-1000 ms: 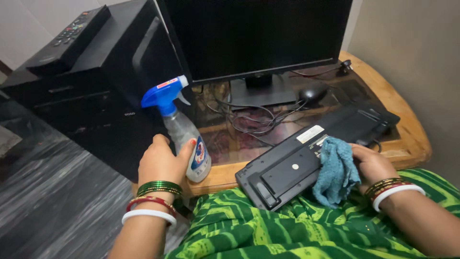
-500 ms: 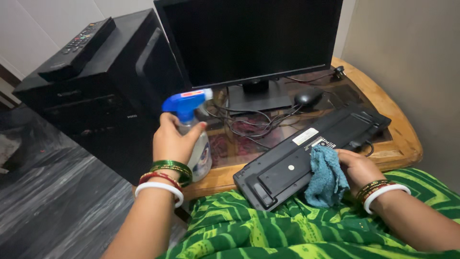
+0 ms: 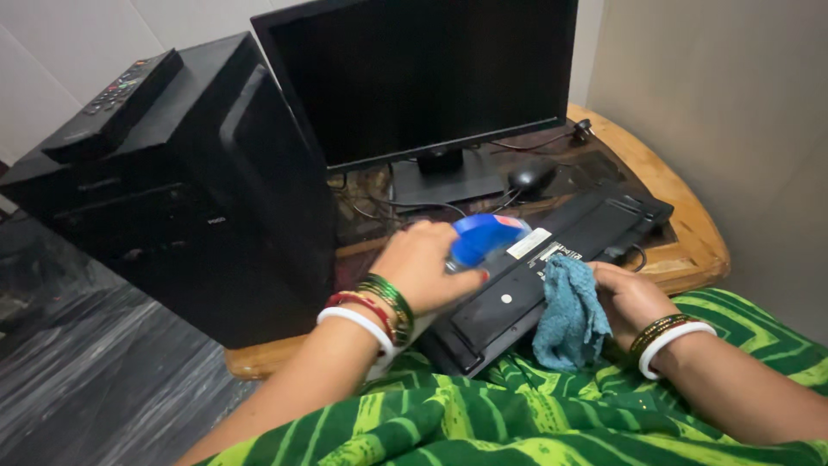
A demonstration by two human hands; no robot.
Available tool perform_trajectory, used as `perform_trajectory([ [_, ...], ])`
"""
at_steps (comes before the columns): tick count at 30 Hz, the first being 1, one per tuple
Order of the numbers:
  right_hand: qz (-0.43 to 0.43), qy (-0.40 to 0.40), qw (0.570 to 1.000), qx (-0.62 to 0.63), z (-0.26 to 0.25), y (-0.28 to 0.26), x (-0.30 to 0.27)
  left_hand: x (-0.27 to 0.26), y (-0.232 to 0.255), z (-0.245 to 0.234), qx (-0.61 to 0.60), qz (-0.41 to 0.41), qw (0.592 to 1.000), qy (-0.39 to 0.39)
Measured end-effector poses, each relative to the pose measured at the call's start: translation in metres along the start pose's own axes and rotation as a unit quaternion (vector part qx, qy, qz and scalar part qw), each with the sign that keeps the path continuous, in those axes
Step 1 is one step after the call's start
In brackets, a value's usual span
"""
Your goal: The person cleans a black computer keyboard using a blue microfiber cloth. They wipe the keys and the surface of the keyboard, then flip it over to clean the underside. A spray bottle is used to apply liquid to the cloth during the process.
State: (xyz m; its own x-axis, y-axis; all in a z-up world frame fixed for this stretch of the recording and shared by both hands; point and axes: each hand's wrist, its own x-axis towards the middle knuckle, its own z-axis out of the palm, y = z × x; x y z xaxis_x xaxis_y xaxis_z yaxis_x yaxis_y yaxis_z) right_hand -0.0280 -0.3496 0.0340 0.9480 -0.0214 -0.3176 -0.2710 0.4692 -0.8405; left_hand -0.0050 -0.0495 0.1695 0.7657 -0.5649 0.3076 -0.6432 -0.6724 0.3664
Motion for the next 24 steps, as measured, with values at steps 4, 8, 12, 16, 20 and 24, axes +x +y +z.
perform_trajectory([
  [4,-0.012,-0.011,0.999,0.045,0.002,-0.001,-0.004,-0.001,0.010,0.036,-0.227,-0.001,0.973,-0.033],
  [8,-0.023,-0.056,0.996,0.070,0.003,-0.003,-0.007,0.000,0.017,0.053,-0.179,-0.079,0.977,-0.082],
  [12,0.004,-0.045,0.997,0.059,0.008,-0.008,-0.016,0.006,0.017,0.058,-0.142,-0.095,0.980,-0.097],
  [16,0.012,-0.053,0.997,0.054,0.014,-0.010,-0.021,0.009,0.015,0.063,-0.121,-0.031,0.988,-0.088],
  [20,0.026,-0.057,0.998,0.024,0.017,-0.009,-0.026,0.003,0.020,0.060,-0.167,-0.042,0.969,-0.176],
  [24,0.024,-0.096,0.995,0.007,0.018,-0.007,-0.027,0.000,0.018,0.051,-0.195,-0.033,0.951,-0.239],
])
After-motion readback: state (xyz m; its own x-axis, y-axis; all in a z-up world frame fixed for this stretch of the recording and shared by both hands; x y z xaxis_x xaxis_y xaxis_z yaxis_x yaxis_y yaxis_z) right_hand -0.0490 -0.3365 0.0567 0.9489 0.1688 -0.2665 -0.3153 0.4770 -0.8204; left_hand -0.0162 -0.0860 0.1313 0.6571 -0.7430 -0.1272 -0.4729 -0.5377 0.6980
